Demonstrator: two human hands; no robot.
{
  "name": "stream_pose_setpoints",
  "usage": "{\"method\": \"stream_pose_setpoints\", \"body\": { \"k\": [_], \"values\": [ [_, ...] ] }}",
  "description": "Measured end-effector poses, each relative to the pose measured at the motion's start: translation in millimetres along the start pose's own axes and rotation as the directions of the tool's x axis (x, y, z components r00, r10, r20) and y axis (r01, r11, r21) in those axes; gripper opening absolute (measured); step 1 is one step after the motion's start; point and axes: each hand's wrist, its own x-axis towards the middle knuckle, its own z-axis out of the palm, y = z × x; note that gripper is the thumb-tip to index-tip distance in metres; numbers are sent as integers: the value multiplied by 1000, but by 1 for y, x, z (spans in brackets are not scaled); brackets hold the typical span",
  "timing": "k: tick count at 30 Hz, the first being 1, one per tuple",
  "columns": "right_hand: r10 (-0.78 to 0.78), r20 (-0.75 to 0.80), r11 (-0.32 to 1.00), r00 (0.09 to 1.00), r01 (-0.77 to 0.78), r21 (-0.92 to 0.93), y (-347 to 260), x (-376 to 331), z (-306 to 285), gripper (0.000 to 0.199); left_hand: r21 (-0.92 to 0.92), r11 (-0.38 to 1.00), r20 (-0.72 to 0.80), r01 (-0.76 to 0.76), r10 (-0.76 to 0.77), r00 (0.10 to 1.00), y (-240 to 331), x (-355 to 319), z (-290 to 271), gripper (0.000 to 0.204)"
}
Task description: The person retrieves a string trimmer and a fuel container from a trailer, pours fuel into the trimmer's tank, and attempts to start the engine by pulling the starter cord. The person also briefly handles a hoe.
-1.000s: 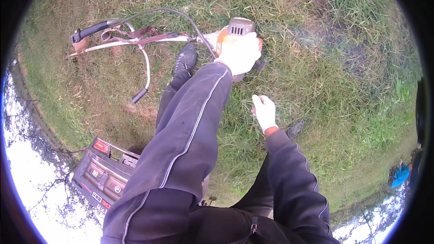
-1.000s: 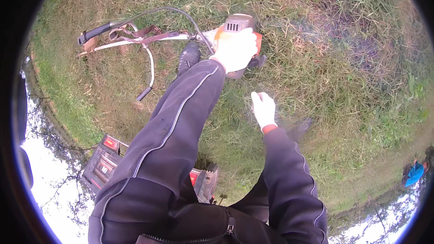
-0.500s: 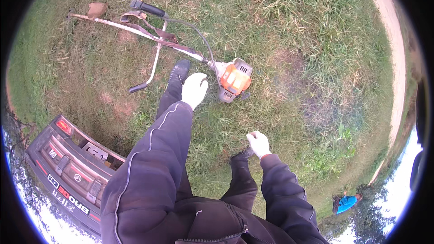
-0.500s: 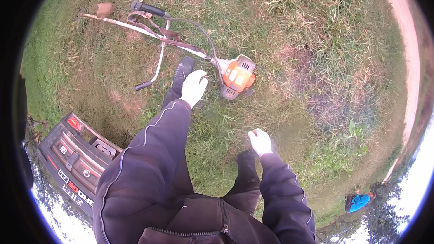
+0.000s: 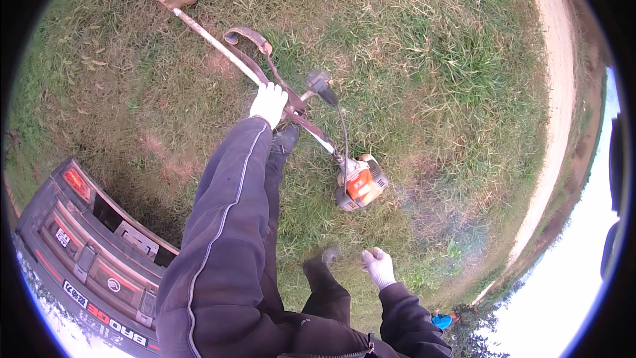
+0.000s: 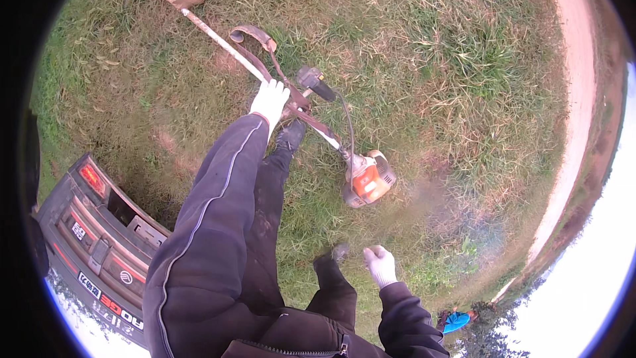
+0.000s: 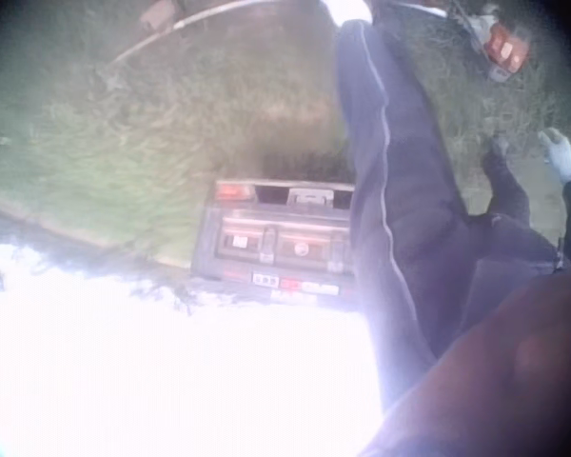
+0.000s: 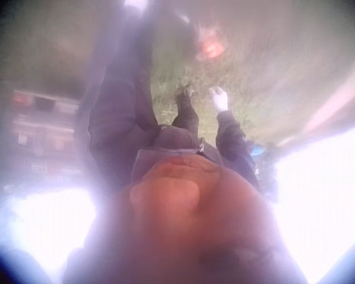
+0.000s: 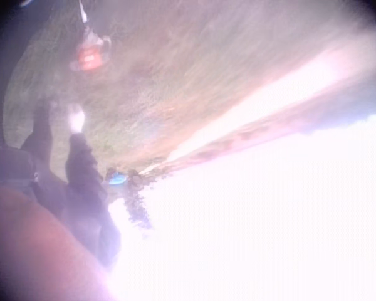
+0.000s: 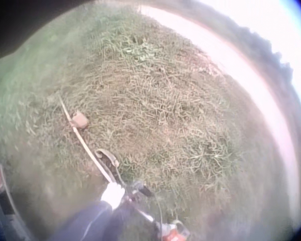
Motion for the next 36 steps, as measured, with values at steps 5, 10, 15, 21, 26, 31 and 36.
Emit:
{"method": "stream_pose_setpoints", "body": {
  "k": [5,10,15,21,26,31,36],
  "values": [
    [-107,139,976,984,77,206,-121,-38,50,18,27,996,209,-87,79,975,-13,26,29,30],
    [-125,231,980,965,84,180,-175,-46,71,21,-89,995,291,-48,72,954,-31,12,22,27],
    [-319,219,945,922,293,146,-197,-28,85,23,-228,970,375,-85,168,912,-14,-73,-55,25],
    [-723,205,674,660,739,-4,-276,-15,129,40,-488,855,241,-177,327,914,69,-241,-212,19],
    [-101,848,920,520,374,-119,-281,-33,173,62,-538,759,79,-368,480,874,168,-312,-307,22],
    [-163,831,769,532,596,-231,-262,-104,156,43,-639,654,-158,-405,404,901,242,-337,-306,17],
    [-825,382,133,417,799,-586,-245,-117,133,36,-641,692,-9,-332,426,905,256,-357,-335,18]
  ]
}}
